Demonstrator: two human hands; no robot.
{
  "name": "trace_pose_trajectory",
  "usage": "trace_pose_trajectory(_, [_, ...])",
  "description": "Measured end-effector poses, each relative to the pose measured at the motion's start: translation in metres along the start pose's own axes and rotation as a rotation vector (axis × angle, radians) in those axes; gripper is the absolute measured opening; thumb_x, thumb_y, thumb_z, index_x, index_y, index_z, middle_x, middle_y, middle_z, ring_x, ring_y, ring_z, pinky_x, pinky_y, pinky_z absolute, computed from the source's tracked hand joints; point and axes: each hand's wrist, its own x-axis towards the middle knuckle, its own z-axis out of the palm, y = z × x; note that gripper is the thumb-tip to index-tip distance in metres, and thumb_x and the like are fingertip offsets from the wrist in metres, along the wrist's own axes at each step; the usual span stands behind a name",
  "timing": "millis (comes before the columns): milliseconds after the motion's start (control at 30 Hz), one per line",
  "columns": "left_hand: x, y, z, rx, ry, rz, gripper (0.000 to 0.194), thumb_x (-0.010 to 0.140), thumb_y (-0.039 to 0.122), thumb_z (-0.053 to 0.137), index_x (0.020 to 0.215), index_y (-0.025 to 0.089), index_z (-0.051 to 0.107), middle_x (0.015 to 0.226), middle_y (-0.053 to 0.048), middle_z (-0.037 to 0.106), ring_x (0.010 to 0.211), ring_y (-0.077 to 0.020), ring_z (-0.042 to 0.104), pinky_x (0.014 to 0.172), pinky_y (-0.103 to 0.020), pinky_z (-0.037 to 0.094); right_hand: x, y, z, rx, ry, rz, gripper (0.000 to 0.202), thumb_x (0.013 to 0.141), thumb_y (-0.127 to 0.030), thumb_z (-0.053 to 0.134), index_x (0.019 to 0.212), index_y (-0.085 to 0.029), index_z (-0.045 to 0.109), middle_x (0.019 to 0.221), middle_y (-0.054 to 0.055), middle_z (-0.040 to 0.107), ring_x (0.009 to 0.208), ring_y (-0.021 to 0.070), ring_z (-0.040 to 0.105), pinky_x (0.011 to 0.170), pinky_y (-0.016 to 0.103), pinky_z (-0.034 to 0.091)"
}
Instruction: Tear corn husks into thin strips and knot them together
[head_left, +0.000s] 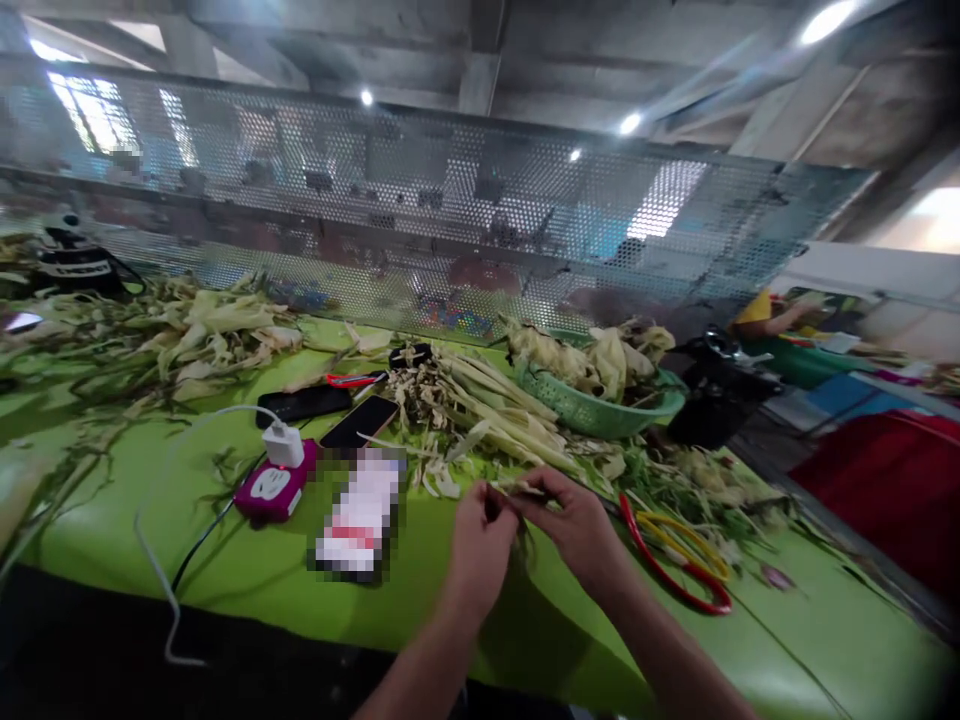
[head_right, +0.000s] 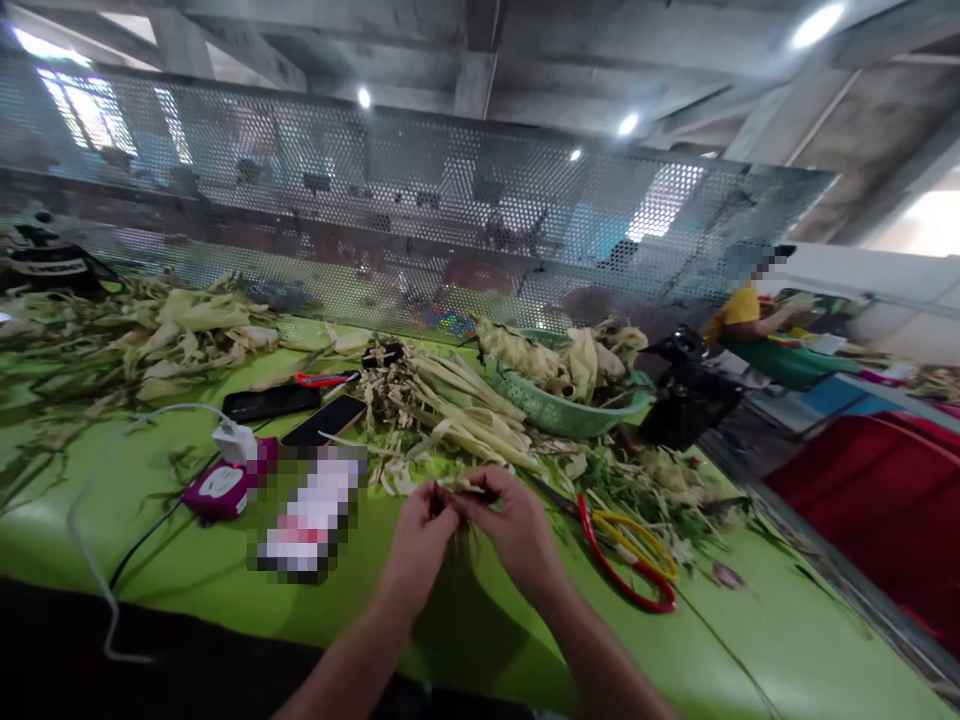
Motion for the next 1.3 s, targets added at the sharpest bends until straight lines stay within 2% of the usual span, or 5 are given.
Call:
trace_pose_trajectory(267, [-0.003, 0.000, 0.000, -0.127, 0.065, 0.064, 0.021, 0.075, 0.034, 0.067, 0.078, 0.016, 0.057, 0.071, -0.002, 0.058, 0.065, -0.0123, 0.052, 0.062, -0.023, 0.041, 0.026, -0.026, 0.000, -0.023, -0.068, -0.002, 0.021, 0.075, -0.039, 0.069, 0.076, -0.019, 0.063, 0.071, 0.000, 0.060, 0.071, 0.0169, 0.055, 0.066, 0.027, 0.043])
trace_pose_trajectory(700, [0.005, -0.003, -0.001, -0.354, 0.015, -0.084, 0.029, 0.065, 0.037, 0.075, 0.073, 0.013, 0.059, 0.058, -0.001, 0.058, 0.055, -0.0113, 0.057, 0.054, -0.021, 0.038, 0.197, -0.030, 0.058, 0.062, -0.147, 0.012, 0.028, 0.071, -0.043, 0.067, 0.079, -0.016, 0.067, 0.064, 0.000, 0.064, 0.056, 0.0130, 0.053, 0.058, 0.027, 0.041])
trace_pose_trajectory(833, [0.005, -0.003, 0.000, -0.357, 0.052, -0.093, 0.030, 0.064, 0.038, 0.075, 0.072, 0.013, 0.060, 0.055, 0.001, 0.055, 0.052, -0.0102, 0.054, 0.052, -0.021, 0.038, 0.226, -0.019, 0.050, -0.213, 0.026, -0.187, 0.023, 0.074, -0.031, 0.063, 0.090, -0.017, 0.070, 0.081, 0.004, 0.070, 0.074, 0.0180, 0.061, 0.071, 0.030, 0.045])
trace_pose_trajectory(1000, [0.000, -0.002, -0.003, -0.344, 0.056, -0.110, 0.028, 0.065, 0.038, 0.074, 0.073, 0.013, 0.062, 0.057, 0.001, 0.056, 0.053, -0.0091, 0.051, 0.055, -0.021, 0.039, 0.202, -0.006, -0.005, -0.462, 0.089, -0.245, 0.016, 0.075, -0.027, 0.060, 0.084, -0.018, 0.070, 0.079, 0.005, 0.071, 0.071, 0.0187, 0.062, 0.069, 0.030, 0.044])
trace_pose_trajectory(1300, [-0.001, 0.000, -0.005, -0.285, 0.007, -0.142, 0.029, 0.064, 0.040, 0.074, 0.072, 0.014, 0.062, 0.053, 0.000, 0.057, 0.052, -0.0110, 0.052, 0.053, -0.022, 0.038, 0.099, 0.032, -0.068, -0.731, -0.170, -0.177, 0.019, 0.078, -0.034, 0.061, 0.088, -0.022, 0.070, 0.088, 0.003, 0.070, 0.079, 0.0204, 0.062, 0.072, 0.029, 0.043])
